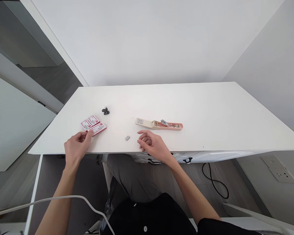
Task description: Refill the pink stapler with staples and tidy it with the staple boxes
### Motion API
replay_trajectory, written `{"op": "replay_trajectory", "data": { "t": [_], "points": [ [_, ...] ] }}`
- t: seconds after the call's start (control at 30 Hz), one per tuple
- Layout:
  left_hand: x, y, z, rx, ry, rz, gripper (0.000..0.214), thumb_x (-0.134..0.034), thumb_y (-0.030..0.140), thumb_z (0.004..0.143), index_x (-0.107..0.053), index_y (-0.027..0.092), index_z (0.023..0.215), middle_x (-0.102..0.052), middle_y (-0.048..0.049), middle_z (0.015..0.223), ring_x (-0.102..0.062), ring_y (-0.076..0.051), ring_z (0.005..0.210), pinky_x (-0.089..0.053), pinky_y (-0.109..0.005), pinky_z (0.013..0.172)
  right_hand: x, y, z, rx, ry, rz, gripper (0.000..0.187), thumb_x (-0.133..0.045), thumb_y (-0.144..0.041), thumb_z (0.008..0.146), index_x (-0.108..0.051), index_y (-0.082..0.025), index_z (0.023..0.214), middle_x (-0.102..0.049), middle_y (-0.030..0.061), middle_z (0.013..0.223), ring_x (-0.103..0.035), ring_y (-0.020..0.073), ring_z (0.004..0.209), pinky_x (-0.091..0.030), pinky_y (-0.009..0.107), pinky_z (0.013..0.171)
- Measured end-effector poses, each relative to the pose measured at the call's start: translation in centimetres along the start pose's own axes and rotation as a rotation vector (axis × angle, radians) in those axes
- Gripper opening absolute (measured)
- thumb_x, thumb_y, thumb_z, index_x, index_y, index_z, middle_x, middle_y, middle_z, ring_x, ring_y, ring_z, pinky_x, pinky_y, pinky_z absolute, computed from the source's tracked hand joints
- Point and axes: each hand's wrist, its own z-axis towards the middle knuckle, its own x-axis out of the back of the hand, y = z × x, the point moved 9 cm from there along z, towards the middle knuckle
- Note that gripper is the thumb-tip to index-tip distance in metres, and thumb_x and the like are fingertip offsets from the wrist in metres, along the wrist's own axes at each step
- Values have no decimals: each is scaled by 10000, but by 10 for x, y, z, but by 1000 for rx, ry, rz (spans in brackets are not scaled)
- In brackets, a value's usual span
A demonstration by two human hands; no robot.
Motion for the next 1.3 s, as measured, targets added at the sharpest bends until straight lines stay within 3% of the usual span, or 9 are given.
{"op": "replay_trajectory", "data": {
  "t": [0.2, 0.43, 0.6, 0.8, 0.97, 1.03, 1.13, 1.2, 1.3],
  "points": [
    [5, -3, -3, 21, 24, 11, 435, -669, 652, 864, -673, 233, 749, -673, -14, 745, -550, -197, 675, -441, -354, 759, -1, 1, 1, -2, -7, -93, 325, -635, -476, 1010, -649, -263, 1255, -696, 45, 1008, -699, 197, 790, -624, 349, 642],
    [0, 10, -15, -153, 107, 16, 338, -623, 540, 915, -635, 239, 760, -668, -37, 772, -584, -232, 790, -459, -382, 840, -16, -6, 14, 58, 128, -506, 229, -705, -388, 979, -715, -270, 1175, -703, 9, 1040, -620, 135, 629, -542, 353, 721],
    [-7, 27, -24, -267, 127, -10, 293, -648, 463, 927, -612, 242, 738, -626, -26, 723, -587, -228, 798, -474, -380, 849, -30, -6, 26, 39, 206, -766, 315, -784, -433, 944, -748, -272, 1212, -723, 13, 1103, -639, 144, 665, -471, 321, 645],
    [-15, 46, -33, -400, 92, -72, 260, -665, 389, 957, -616, 241, 748, -629, -14, 729, -583, -214, 800, -473, -350, 778, -34, -4, 30, 60, 205, -800, 194, -738, -433, 1001, -789, -299, 1133, -736, -6, 1071, -640, 126, 647, -448, 308, 640],
    [-40, 78, -53, -567, 1, -126, 255, -660, 343, 990, -586, 242, 769, -640, -5, 741, -572, -209, 805, -503, -351, 811, -31, -7, 27, 103, 249, -753, 200, -750, -440, 992, -773, -256, 1068, -738, 5, 1041, -648, 134, 634, -472, 317, 644],
    [-49, 97, -63, -682, -11, -133, 224, -634, 337, 1018, -581, 240, 823, -660, -13, 812, -583, -213, 858, -512, -387, 912, -26, -13, 20, 144, 265, -698, 204, -736, -442, 1002, -765, -250, 1064, -728, 8, 1028, -649, 128, 620, -501, 321, 660],
    [-60, 120, -72, -793, -26, -125, 100, -599, 331, 1047, -625, 235, 1053, -708, -70, 1097, -616, -248, 1069, -495, -455, 1039, -2, -29, 2, 223, 334, -614, 219, -712, -454, 1017, -760, -248, 1076, -712, 19, 1005, -671, 134, 648, -541, 319, 673],
    [-71, 134, -75, -861, -84, -91, 217, -588, 331, 1054, -605, 240, 1250, -667, -111, 1365, -575, -285, 1279, -470, -493, 1112, 25, -40, -12, 267, 425, -576, 243, -714, -480, 1010, -762, -249, 1067, -712, 30, 1006, -676, 140, 664, -554, 313, 637],
    [-93, 151, -78, -973, -212, -22, 443, -552, 328, 1067, -473, 262, 1498, -483, -111, 1658, -417, -305, 1521, -396, -537, 1219, 70, -51, -31, 303, 583, -587, 253, -724, -495, 996, -771, -255, 1058, -723, 42, 1001, -688, 160, 713, -570, 314, 609]
  ]
}}
